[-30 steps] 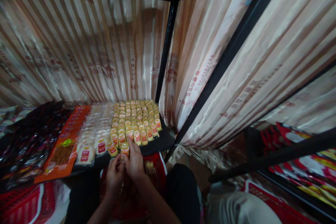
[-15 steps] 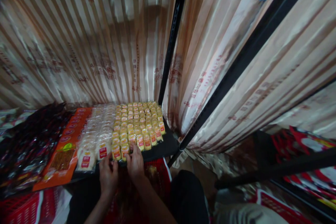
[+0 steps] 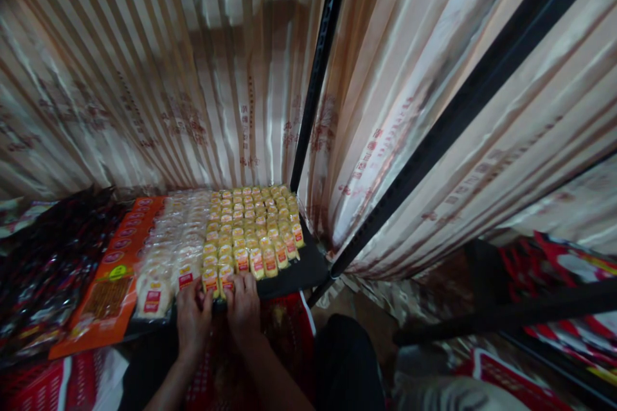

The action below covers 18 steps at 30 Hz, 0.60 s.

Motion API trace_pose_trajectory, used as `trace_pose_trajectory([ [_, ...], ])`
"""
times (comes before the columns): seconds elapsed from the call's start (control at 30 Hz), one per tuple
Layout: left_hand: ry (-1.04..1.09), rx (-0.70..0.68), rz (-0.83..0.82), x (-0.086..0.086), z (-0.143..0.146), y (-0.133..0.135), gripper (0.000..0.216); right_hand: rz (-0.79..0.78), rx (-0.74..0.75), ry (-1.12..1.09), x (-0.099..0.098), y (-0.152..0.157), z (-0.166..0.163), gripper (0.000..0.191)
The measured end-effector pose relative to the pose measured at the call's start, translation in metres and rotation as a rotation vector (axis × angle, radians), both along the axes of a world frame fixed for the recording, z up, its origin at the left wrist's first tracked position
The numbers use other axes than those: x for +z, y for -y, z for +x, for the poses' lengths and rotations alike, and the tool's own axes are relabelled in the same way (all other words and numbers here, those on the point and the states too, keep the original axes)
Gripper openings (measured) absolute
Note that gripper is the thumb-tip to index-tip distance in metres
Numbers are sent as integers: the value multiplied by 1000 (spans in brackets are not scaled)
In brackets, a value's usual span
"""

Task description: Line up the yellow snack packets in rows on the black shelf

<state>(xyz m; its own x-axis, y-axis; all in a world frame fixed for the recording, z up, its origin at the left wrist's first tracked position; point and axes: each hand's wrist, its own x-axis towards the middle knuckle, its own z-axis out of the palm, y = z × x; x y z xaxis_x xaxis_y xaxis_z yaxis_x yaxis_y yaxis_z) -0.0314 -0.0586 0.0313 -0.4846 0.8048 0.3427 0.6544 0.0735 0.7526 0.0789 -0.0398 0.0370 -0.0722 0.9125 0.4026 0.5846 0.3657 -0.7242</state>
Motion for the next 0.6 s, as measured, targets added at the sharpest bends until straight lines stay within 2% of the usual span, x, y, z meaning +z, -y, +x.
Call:
trace_pose_trajectory([
  [0.33, -8, -8, -48, 3, 0, 5, 36, -22, -17, 23, -4, 7, 0, 16],
  [0.6, -17, -56, -62, 8, -4, 3, 38, -23, -32, 52, -11, 1, -4, 13],
])
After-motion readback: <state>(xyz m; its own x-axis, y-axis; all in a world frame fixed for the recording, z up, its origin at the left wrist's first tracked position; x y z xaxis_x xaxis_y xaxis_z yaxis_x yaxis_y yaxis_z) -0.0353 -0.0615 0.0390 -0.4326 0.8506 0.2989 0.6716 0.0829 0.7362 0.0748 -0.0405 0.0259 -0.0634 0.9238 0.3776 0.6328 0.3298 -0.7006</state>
